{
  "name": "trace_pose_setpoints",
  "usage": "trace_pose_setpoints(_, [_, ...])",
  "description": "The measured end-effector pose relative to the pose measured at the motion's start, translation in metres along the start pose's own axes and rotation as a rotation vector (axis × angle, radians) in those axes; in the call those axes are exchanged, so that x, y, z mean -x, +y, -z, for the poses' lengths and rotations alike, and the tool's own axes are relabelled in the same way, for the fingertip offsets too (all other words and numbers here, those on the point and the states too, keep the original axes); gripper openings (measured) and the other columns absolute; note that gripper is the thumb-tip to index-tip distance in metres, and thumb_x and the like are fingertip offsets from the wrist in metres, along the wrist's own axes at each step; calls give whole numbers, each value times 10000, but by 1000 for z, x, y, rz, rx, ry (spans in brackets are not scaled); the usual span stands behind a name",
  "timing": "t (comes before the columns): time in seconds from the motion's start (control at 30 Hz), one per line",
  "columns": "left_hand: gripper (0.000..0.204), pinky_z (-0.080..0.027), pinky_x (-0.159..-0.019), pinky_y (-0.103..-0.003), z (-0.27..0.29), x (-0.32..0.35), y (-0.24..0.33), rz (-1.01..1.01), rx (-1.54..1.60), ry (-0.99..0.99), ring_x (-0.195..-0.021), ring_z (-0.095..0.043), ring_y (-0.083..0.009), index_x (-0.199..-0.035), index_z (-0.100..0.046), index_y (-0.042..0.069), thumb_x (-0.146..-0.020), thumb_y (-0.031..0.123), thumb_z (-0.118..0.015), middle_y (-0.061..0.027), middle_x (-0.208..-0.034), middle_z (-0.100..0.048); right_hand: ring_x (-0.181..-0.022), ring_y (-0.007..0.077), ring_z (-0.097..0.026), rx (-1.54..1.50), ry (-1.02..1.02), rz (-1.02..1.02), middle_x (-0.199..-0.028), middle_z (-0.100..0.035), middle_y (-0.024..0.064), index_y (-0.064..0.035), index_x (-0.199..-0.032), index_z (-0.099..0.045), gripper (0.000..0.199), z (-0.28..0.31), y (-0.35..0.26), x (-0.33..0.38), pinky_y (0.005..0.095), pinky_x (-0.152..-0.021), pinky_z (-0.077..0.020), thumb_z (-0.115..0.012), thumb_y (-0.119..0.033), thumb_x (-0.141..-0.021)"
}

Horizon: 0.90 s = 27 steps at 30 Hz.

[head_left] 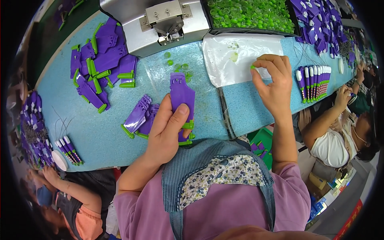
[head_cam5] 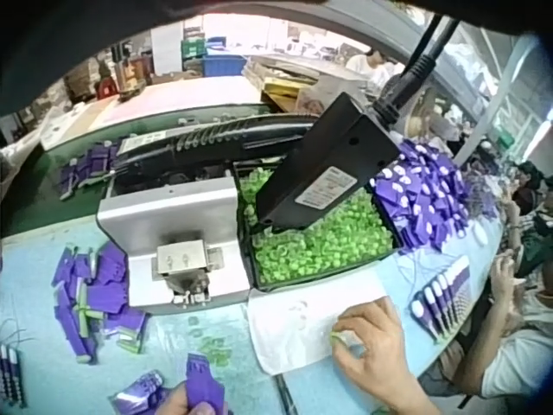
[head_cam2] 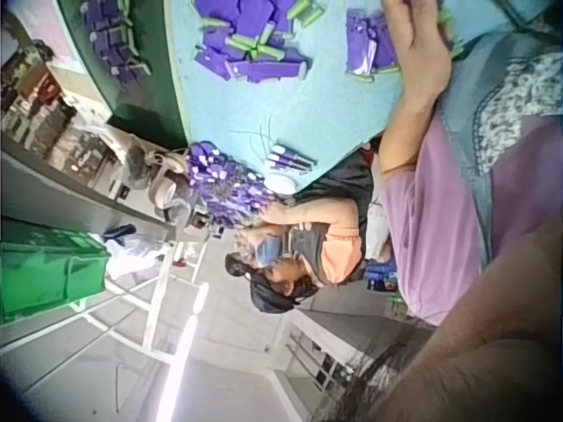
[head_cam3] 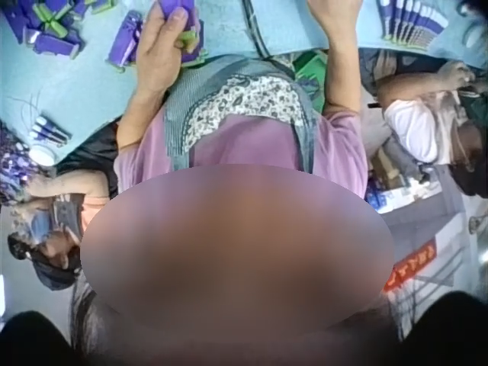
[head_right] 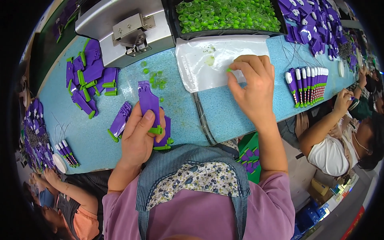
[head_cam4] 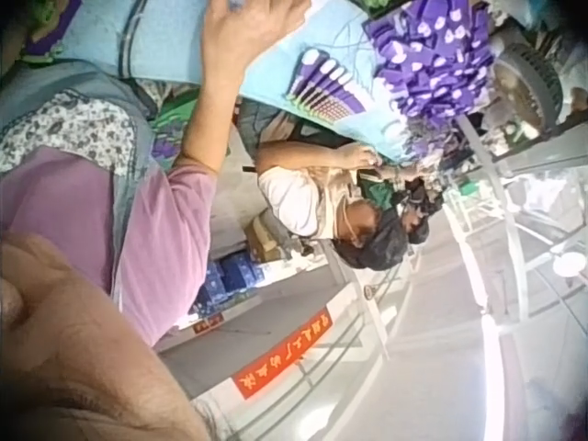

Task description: The person attaches plastic beads onto toy components by hand, places the assembled parts onto the table, and retrieves a tray of additional toy components from an upper shelf before assembling more beads onto the parts.

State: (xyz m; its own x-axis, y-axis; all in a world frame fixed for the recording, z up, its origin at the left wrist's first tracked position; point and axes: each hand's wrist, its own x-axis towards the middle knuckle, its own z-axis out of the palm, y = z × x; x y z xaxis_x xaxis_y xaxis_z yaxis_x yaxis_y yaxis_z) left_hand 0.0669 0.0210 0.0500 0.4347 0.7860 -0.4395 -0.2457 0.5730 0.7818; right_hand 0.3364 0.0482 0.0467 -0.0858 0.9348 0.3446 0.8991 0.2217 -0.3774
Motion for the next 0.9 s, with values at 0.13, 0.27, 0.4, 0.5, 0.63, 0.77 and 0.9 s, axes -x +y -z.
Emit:
trace_pose_setpoints(0.13, [269, -411, -586, -237, -8, 0, 0, 15, 28, 14, -668, -487, -132, -1219, -451, 20, -993, 161, -412, -78, -918, -548, -859, 225, -529, 132, -29, 43, -887, -619, 19, -66, -806, -648, 159, -4, 4, -1, 353, -739, -374, -724, -68, -667])
trace_pose_setpoints(0.27, [281, -473, -668, -254, -19, 1, -1, -123, -1, 55, -774, -561, -139, -1223, -445, 5, -948, 50, -478, -78, -962, -576, -845, 220, -542, -94, 12, -36, -906, -629, 37, -41, -838, -665, 170, 4, -7, 1, 334, -765, -413, -720, -31, -677])
trace_pose_setpoints(0.4, [271, -515, -767, -272, -20, -4, -9, -323, -21, 53, -879, -633, -157, -1126, -492, -21, -876, -72, -582, -114, -999, -634, -911, 182, -545, -807, -127, -254, -939, -620, 92, -1, -865, -668, 168, 9, -34, 12, 291, -838, -412, -730, 0, -709])
trace_pose_setpoints(0.5, [248, -501, -757, -245, -21, 0, -2, -311, -48, 42, -875, -631, -141, -1096, -510, -32, -872, -55, -613, -115, -980, -652, -928, 194, -542, -1069, -243, -229, -967, -611, 109, 10, -872, -668, 162, 9, -52, 16, 300, -850, -410, -721, 9, -719])
trace_pose_setpoints(0.63, [234, -490, -748, -227, -19, 5, 1, -273, -78, 38, -869, -624, -129, -1082, -514, -37, -875, -32, -625, -112, -961, -656, -925, 188, -541, -1107, -299, -225, -964, -614, 103, -7, -878, -675, 180, 5, -63, 17, 300, -838, -413, -736, -3, -709])
trace_pose_setpoints(0.77, [233, -490, -746, -227, -20, 5, -1, -321, -41, 58, -861, -625, -130, -1078, -514, -39, -874, -33, -626, -114, -954, -656, -897, 183, -544, -1003, -302, -180, -918, -623, 84, -15, -868, -680, 185, 3, -65, 18, 292, -806, -418, -757, -13, -701])
trace_pose_setpoints(0.9, [230, -500, -752, -244, -19, 6, -1, -279, -66, 39, -865, -629, -140, -1064, -515, -42, -866, -35, -632, -120, -965, -652, -794, 168, -550, -991, -345, -180, -865, -636, 68, -32, -827, -680, 166, 1, -67, 25, 283, -717, -430, -775, -10, -693])
